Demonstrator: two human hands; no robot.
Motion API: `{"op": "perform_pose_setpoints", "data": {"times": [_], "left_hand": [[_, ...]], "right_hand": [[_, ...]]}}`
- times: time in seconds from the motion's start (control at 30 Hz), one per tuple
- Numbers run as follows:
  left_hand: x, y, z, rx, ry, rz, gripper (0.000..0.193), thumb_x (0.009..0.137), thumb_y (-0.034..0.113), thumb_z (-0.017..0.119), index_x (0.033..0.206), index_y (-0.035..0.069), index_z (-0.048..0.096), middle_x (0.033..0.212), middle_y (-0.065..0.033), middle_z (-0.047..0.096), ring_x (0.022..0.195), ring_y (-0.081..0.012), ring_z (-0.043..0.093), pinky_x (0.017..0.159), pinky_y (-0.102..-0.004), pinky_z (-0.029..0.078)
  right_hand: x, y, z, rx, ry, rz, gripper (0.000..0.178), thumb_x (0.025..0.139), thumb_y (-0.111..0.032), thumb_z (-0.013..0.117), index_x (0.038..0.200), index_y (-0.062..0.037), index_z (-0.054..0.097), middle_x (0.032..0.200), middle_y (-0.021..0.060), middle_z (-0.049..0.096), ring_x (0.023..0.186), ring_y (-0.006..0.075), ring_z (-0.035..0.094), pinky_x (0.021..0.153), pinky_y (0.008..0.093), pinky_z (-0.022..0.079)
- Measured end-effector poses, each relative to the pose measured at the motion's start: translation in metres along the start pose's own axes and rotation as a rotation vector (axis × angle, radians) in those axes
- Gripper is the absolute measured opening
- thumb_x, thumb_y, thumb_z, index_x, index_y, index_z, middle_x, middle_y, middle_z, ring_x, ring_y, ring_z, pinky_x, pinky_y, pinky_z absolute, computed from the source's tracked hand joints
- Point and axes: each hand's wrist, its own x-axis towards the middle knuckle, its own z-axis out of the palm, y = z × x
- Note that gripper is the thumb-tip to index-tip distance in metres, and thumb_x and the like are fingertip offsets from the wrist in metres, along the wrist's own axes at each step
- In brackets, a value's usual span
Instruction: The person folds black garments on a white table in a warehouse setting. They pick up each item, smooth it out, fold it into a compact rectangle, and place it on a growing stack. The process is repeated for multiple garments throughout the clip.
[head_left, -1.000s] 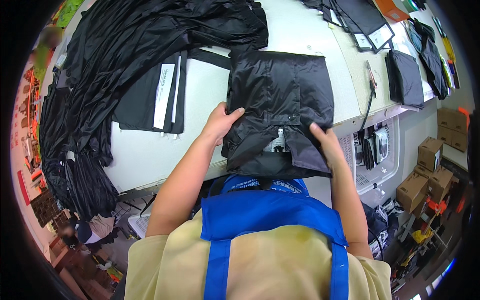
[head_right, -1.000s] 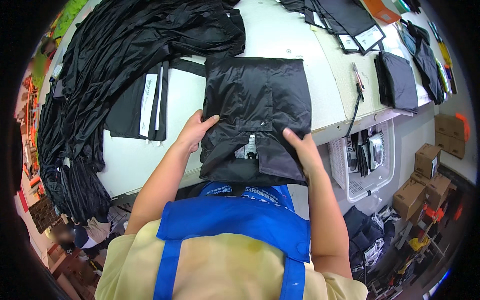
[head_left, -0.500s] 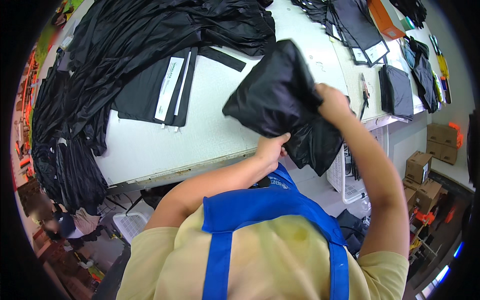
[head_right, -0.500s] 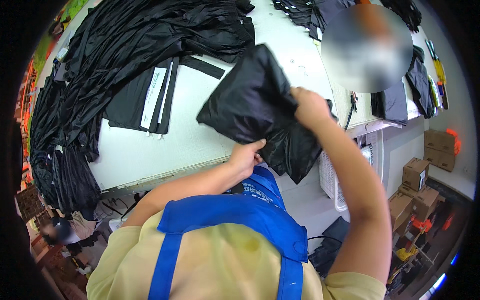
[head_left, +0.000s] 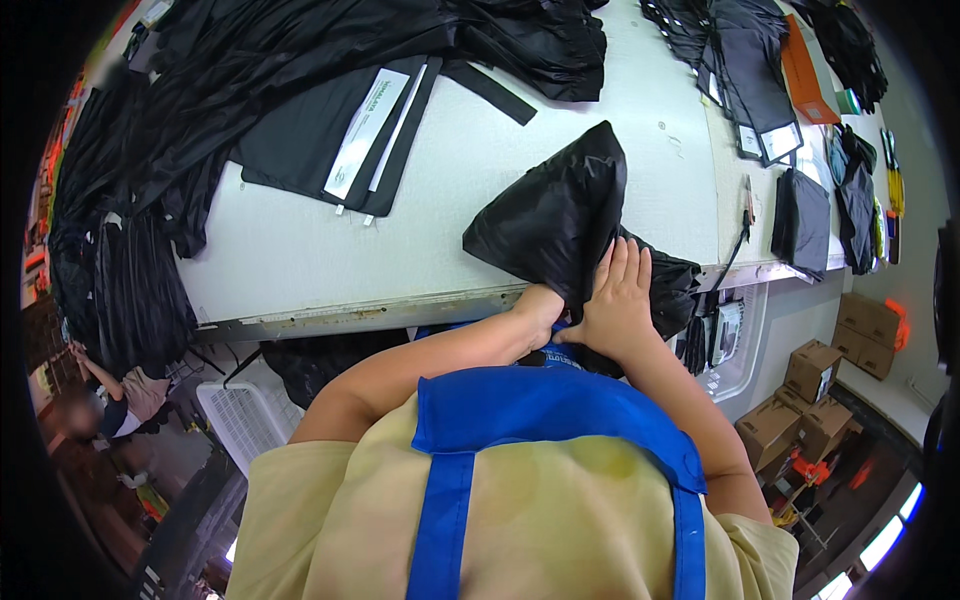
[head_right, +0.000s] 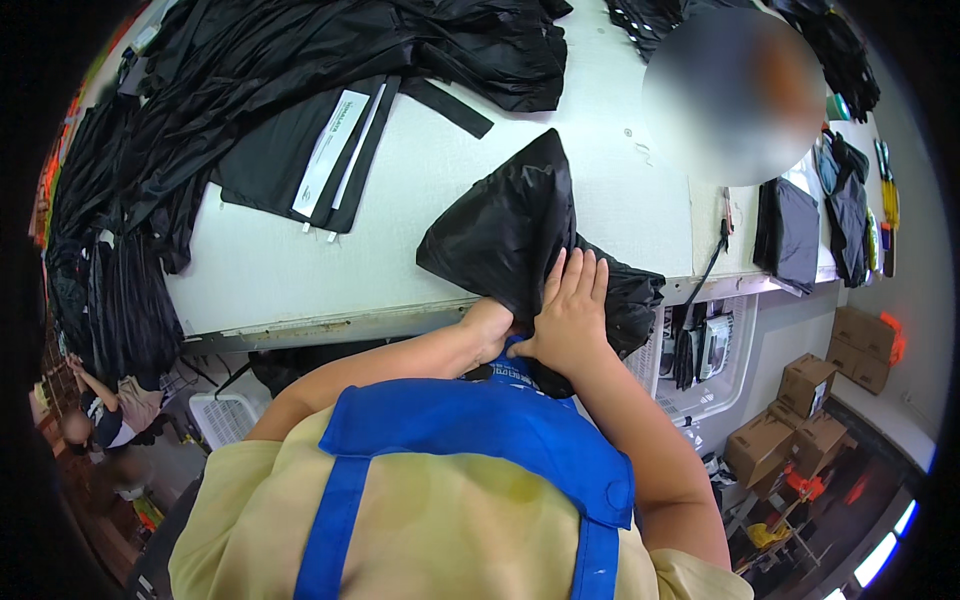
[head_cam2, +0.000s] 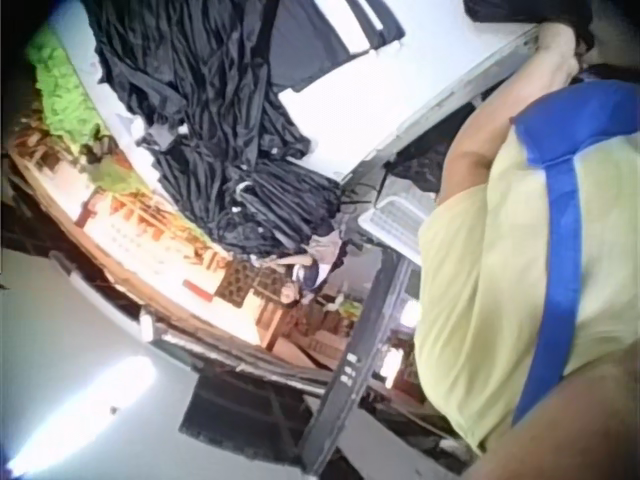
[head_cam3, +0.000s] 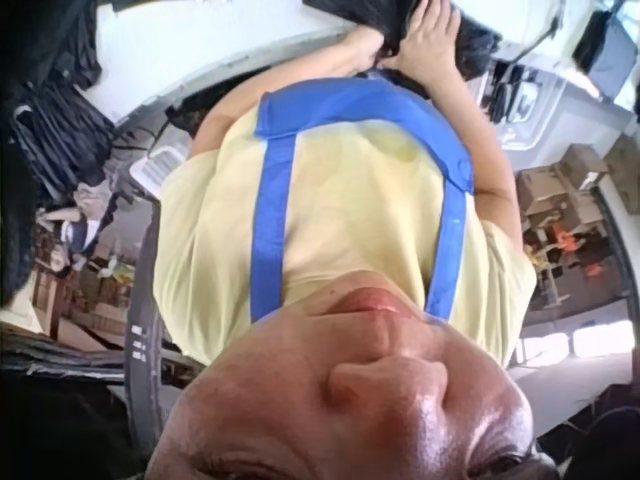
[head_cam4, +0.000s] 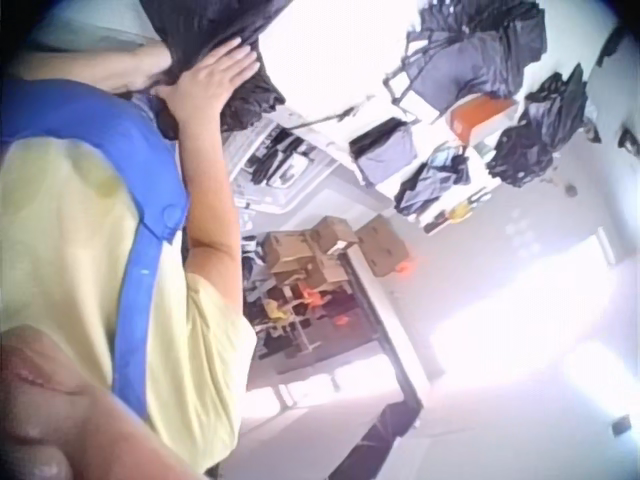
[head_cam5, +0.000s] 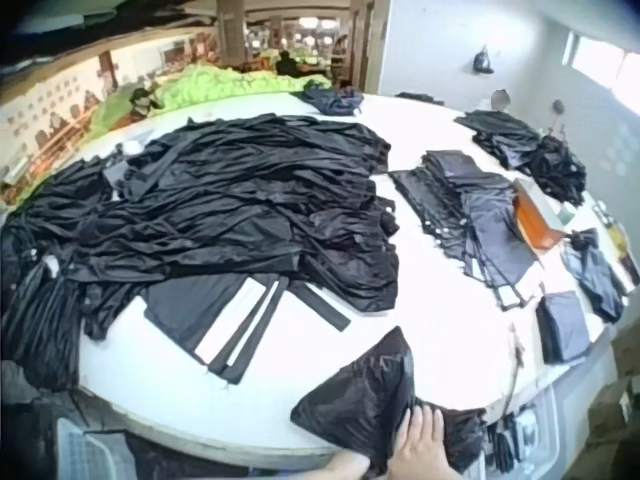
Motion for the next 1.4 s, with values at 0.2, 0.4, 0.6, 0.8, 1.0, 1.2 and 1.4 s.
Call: {"op": "perform_pose_setpoints", "data": {"times": [0.2,0.4,0.6,0.8,1.0,1.2,1.4], "left_hand": [[-0.014,0.046,-0.010,0.667,-0.281,0.258,0.040,0.093,0.024,0.055,0.125,-0.001,0.051,0.117,-0.0107,0.058,0.105,-0.0155,0.052,0.091,-0.0293,0.041],[-0.077,0.158,-0.046,0.905,0.172,0.963,0.090,0.074,0.043,0.076,0.137,-0.006,0.033,0.134,-0.0239,0.043,0.123,-0.0304,0.045,0.099,-0.0397,0.040],[-0.083,0.142,-0.089,0.510,-0.215,0.631,0.035,0.075,0.016,0.072,0.105,0.001,0.064,0.109,-0.0161,0.065,0.103,-0.0213,0.058,0.091,-0.0335,0.044],[-0.082,0.089,-0.137,0.449,-0.374,0.940,0.020,0.083,-0.003,0.057,0.099,0.002,0.067,0.115,-0.0132,0.064,0.111,-0.0197,0.057,0.099,-0.0328,0.041],[-0.036,0.176,-0.174,0.959,0.720,1.234,0.050,0.080,0.021,0.069,0.125,0.008,0.051,0.119,-0.0136,0.056,0.107,-0.0303,0.054,0.091,-0.0386,0.044],[-0.010,0.231,-0.219,1.395,1.370,1.080,0.039,0.077,0.014,0.064,0.116,0.013,0.056,0.101,-0.0059,0.059,0.095,-0.0261,0.056,0.080,-0.0407,0.045],[-0.065,0.188,-0.229,1.652,0.940,1.075,0.038,0.077,-0.001,0.052,0.110,0.017,0.058,0.090,-0.0089,0.052,0.085,-0.0286,0.053,0.073,-0.0377,0.047]], "right_hand": [[0.036,0.043,0.008,0.152,0.200,0.107,0.093,0.056,-0.021,0.075,0.131,0.0143,0.033,0.116,0.0224,0.049,0.105,0.0355,0.048,0.094,0.0417,0.038],[0.014,0.047,-0.065,0.475,-0.091,-0.172,0.067,0.058,-0.010,0.070,0.120,0.0008,0.048,0.105,0.0269,0.059,0.101,0.0439,0.055,0.087,0.0462,0.045],[0.015,0.022,-0.067,0.568,-0.254,-0.516,0.064,0.071,-0.022,0.070,0.126,0.0004,0.046,0.101,0.0287,0.062,0.095,0.0448,0.059,0.080,0.0451,0.047],[0.054,-0.002,-0.067,0.515,-0.345,-0.476,0.069,0.064,-0.031,0.077,0.122,-0.0027,0.052,0.101,0.0244,0.064,0.093,0.0383,0.063,0.078,0.0413,0.050],[0.041,0.023,-0.073,0.630,-0.324,-0.250,0.061,0.057,-0.024,0.082,0.109,-0.0010,0.059,0.097,0.0201,0.066,0.091,0.0341,0.064,0.082,0.0371,0.049],[0.057,0.027,-0.087,0.805,-0.192,-0.022,0.051,0.059,-0.015,0.083,0.099,0.0078,0.062,0.095,0.0190,0.068,0.087,0.0268,0.067,0.082,0.0344,0.050],[0.080,0.017,-0.112,0.794,-0.101,-0.052,0.052,0.059,-0.015,0.081,0.101,0.0069,0.060,0.094,0.0193,0.067,0.088,0.0285,0.066,0.082,0.0355,0.050]]}}
